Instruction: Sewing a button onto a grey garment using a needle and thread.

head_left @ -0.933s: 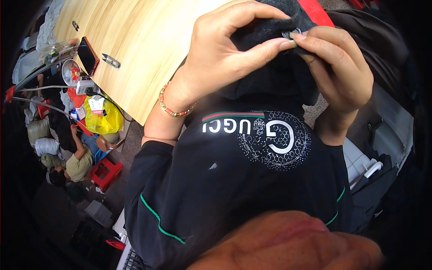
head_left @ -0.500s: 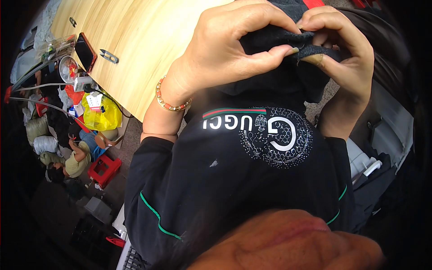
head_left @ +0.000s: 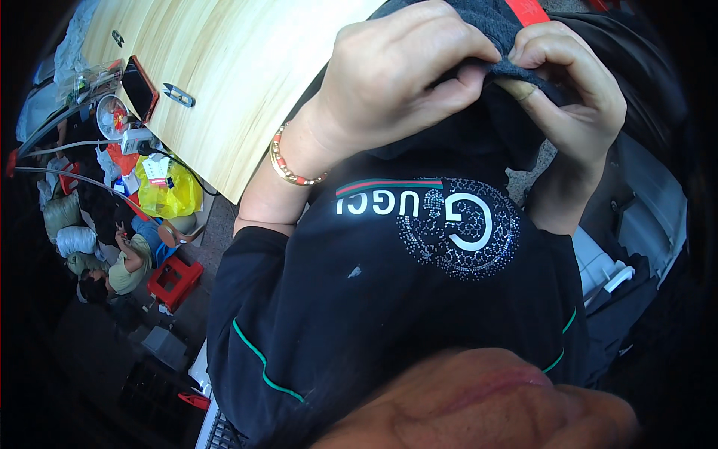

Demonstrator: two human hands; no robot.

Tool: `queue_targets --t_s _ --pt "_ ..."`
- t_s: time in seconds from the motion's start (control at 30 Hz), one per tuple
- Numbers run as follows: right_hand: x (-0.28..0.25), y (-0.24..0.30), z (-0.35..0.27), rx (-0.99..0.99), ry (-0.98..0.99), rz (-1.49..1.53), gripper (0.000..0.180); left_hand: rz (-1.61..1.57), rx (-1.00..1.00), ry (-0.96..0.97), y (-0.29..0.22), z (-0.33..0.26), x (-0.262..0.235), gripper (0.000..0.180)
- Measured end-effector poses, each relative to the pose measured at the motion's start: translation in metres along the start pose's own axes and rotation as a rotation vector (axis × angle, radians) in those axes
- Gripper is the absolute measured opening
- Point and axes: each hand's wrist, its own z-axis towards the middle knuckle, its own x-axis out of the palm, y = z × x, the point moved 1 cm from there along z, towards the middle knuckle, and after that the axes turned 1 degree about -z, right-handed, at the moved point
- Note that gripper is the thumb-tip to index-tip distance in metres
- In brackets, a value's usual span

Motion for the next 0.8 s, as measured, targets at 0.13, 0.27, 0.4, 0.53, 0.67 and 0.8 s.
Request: queue_targets --t_s 0.13,0.27,0.4,0.53,0.67,0.8 --pt "0.003 0.003 -0.001 -0.119 -0.060 -0.110 0.027 0.541 0.486 -0.165 0.011 0.001 0.006 0.028" --pt "-0.010 -0.005 -0.026 0.200 -0.070 0.000 0.041 0.675 0.411 -0.003 0.015 -0.011 -0.005 0.023" --pt "-0.018 -0.021 -0.053 0.320 0.019 -0.065 0.034 0.189 0.577 -0.212 0.071 -0.014 -0.004 0.020" --pt "-0.023 -0.041 -0.080 0.378 0.075 -0.079 0.028 -0.067 0.305 -0.022 0.086 -0.030 -0.033 0.014" --pt "-0.023 -0.056 -0.099 0.556 0.019 -0.026 0.027 -0.306 0.434 -0.014 0.114 -0.038 -0.045 0.005" --pt "-0.025 -0.062 -0.115 0.716 -0.135 0.147 0.029 -0.317 -0.392 0.346 0.073 -0.048 -0.068 0.015"
